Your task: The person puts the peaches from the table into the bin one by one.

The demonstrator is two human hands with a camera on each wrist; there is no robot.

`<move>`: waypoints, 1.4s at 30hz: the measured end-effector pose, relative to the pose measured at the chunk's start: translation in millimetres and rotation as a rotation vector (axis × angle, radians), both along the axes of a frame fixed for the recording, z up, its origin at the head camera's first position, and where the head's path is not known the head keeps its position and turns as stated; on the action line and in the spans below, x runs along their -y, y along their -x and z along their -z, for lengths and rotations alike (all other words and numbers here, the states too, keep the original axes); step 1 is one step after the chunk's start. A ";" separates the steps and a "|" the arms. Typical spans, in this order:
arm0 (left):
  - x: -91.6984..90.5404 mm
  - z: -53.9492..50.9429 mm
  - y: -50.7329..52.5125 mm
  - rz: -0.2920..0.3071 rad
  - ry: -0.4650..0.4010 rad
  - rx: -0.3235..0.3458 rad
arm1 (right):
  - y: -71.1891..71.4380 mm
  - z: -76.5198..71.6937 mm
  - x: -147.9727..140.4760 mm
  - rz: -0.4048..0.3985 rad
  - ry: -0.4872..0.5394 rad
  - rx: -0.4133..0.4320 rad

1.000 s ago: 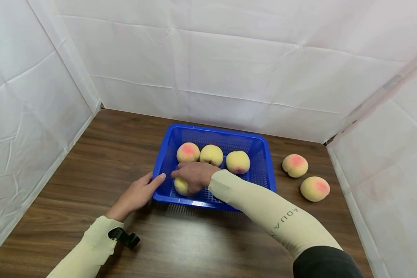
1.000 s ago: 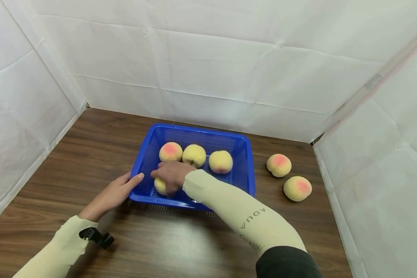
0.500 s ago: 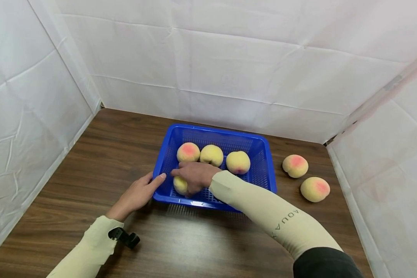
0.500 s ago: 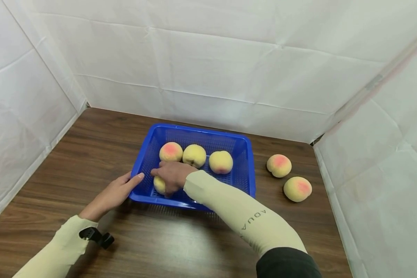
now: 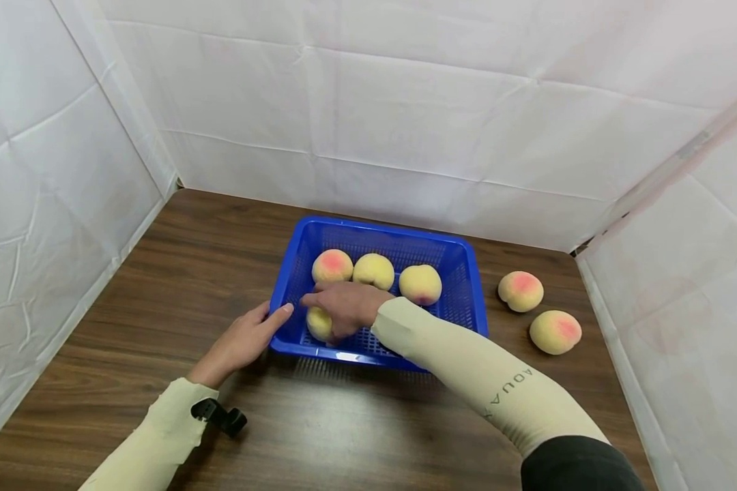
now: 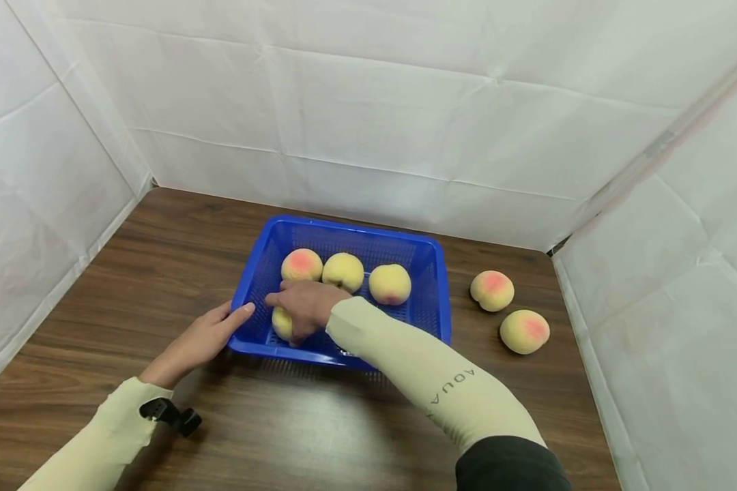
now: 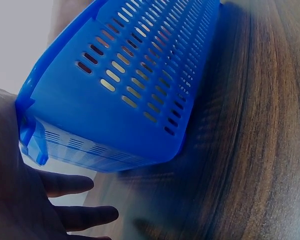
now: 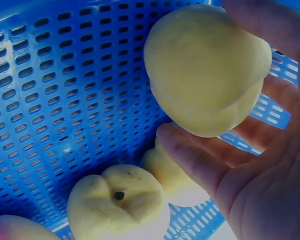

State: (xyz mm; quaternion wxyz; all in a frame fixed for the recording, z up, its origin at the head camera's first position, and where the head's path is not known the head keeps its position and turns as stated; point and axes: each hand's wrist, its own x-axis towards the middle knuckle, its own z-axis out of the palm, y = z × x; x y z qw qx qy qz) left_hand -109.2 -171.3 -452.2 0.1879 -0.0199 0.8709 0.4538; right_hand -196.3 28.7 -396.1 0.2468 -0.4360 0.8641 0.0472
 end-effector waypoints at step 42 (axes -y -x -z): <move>0.8 -3.2 -0.3 0.019 0.012 0.016 | -8.0 -42.3 -41.9 0.049 0.014 -0.012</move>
